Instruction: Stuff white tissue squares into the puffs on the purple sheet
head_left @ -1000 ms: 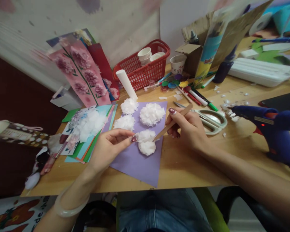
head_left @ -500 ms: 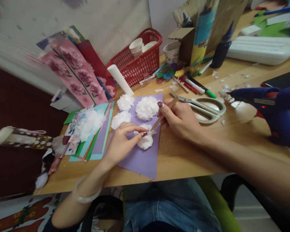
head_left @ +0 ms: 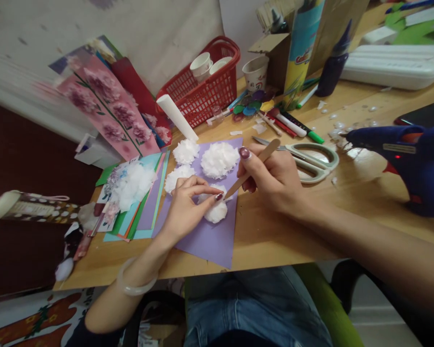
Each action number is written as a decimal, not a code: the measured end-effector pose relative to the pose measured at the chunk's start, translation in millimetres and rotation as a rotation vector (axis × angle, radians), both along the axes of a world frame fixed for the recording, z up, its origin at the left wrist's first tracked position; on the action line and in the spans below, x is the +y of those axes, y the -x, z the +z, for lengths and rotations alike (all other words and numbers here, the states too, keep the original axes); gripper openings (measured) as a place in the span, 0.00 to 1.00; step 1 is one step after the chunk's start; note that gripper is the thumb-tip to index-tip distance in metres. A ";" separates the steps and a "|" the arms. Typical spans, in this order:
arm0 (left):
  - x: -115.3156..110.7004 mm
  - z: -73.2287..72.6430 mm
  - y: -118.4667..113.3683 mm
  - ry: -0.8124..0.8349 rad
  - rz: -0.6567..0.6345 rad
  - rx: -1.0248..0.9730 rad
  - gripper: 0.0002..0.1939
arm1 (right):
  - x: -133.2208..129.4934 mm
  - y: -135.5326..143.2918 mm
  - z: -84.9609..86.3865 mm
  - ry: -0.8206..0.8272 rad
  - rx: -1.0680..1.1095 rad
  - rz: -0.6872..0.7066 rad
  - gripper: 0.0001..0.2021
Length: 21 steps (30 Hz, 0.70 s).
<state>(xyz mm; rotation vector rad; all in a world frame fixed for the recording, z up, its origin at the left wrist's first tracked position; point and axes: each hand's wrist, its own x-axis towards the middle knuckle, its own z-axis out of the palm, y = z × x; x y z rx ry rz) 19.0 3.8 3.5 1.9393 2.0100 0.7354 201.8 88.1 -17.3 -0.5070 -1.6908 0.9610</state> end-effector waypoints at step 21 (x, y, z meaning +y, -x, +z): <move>-3.1 5.1 6.6 -0.020 -0.059 0.010 0.11 | 2.7 2.7 -9.5 -0.229 -0.243 0.038 0.21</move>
